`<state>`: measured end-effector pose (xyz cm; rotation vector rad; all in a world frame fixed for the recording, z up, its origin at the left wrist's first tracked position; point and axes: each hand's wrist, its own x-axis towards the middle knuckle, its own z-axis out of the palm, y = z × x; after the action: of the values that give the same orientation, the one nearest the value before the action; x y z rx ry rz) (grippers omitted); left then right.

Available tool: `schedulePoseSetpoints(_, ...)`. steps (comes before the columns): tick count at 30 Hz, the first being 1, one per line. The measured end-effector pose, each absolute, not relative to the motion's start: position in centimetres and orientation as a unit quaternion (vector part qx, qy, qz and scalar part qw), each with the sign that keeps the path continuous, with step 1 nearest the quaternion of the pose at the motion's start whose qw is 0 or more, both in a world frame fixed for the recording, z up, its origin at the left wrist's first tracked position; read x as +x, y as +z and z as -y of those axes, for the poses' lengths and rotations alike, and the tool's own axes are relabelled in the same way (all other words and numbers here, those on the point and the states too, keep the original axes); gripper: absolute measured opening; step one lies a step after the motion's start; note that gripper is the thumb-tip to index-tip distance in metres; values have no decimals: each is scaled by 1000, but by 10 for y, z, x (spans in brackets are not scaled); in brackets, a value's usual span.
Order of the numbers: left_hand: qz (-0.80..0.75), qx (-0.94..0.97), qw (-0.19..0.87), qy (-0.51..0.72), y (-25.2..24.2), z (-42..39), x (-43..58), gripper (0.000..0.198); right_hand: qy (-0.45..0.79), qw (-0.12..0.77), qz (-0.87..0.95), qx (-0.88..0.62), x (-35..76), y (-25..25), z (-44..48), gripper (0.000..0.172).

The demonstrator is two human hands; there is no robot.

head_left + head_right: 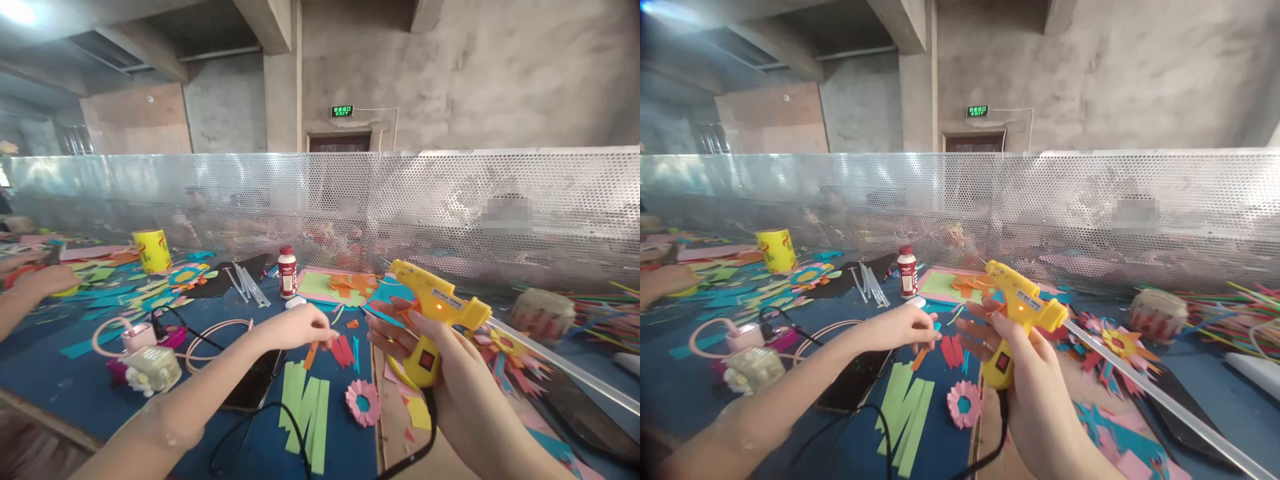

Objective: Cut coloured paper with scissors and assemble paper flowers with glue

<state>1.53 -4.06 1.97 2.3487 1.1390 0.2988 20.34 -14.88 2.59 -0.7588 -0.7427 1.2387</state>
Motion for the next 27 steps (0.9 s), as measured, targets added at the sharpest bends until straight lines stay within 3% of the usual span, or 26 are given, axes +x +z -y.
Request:
schedulePoseSetpoints(8, -527, 828, 151, 115, -48, 0, 3, 24, 496, 673, 396, -380, 211, 23, 144, 21)
schedulePoseSetpoints(16, -474, 830, 262, 131, -55, -10, 2, 20, 473, 632, 454, -414, 216, 14, 137, 24)
schedulePoseSetpoints(21, -472, 789, 326, 220, -55, -14, 0, 12, 464, 531, 525, -477, 219, 17, 134, 37)
schedulePoseSetpoints(27, -472, 688, 424, 354, -42, -18, -6, 25, 429, 452, 569, -537, 224, 5, 117, 39)
